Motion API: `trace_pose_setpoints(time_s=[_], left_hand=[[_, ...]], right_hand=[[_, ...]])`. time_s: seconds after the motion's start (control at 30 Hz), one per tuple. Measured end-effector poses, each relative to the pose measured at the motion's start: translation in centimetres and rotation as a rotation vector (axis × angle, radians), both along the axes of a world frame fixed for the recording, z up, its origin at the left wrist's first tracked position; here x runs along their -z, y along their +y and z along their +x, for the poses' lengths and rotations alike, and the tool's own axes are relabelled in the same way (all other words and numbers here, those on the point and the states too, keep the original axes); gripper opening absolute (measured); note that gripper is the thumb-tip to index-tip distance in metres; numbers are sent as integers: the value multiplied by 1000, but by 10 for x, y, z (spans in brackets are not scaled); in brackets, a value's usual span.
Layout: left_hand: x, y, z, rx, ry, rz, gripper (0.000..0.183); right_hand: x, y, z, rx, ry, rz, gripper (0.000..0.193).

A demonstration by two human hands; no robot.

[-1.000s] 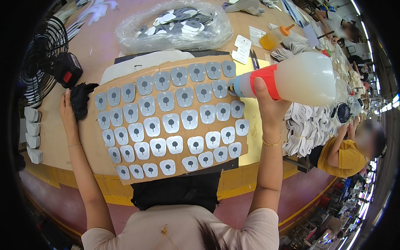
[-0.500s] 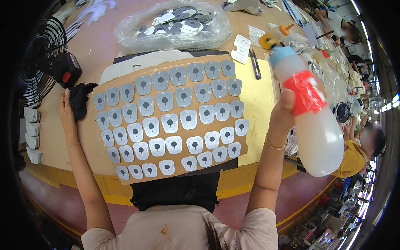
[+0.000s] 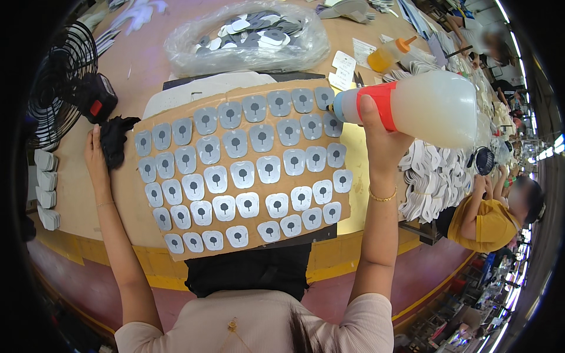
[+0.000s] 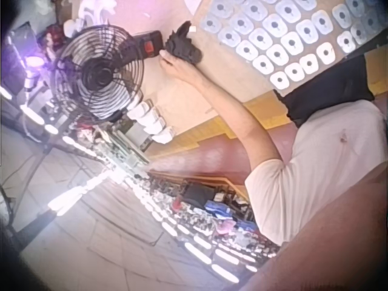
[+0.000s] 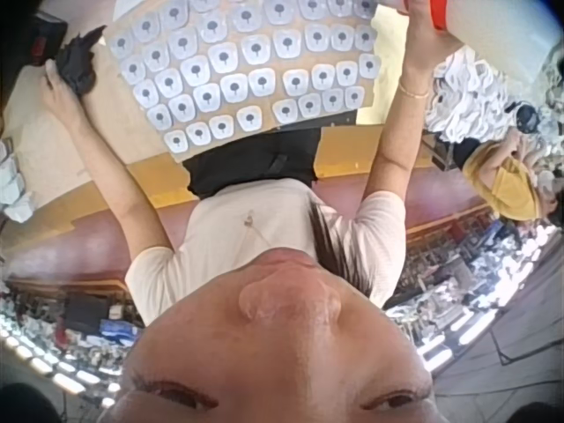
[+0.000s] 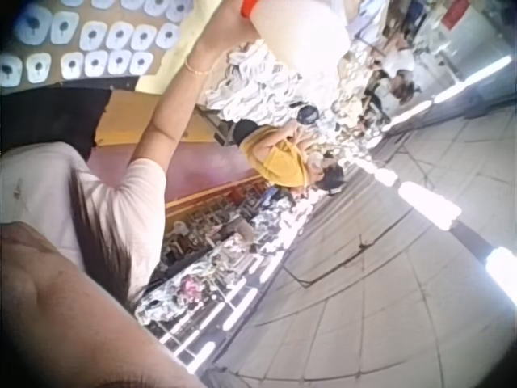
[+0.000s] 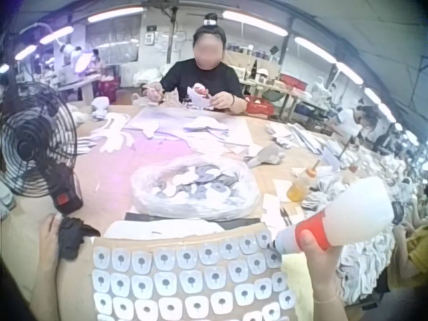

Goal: The person uses a squeeze bottle to apply a small amount of liquid to the center of each gray square on a cardboard sheet. The person holds a black cloth in the left hand throughout the task.

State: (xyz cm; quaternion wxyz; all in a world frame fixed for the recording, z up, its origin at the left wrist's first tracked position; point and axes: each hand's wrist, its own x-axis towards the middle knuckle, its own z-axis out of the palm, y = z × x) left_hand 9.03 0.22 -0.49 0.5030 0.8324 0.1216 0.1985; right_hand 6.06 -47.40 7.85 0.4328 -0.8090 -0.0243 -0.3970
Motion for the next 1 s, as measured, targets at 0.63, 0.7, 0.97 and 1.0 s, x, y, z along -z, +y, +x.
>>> trace_pose_setpoints(time_s=[0.63, 0.7, 0.97, 1.0], left_hand=[[1, 2, 0, -1, -12, 8, 36], [2, 0, 1, 9, -16, 3, 36], [3, 6, 2, 17, 15, 58, 36], [4, 6, 2, 6, 8, 37, 36]], right_hand=[[-17, -21, -4, -137, -386, 118, 57], [-10, -23, -5, 22, -294, 57, 52], [-8, -13, 4, 28, 13, 177, 37], [-8, -12, 4, 20, 20, 176, 37]])
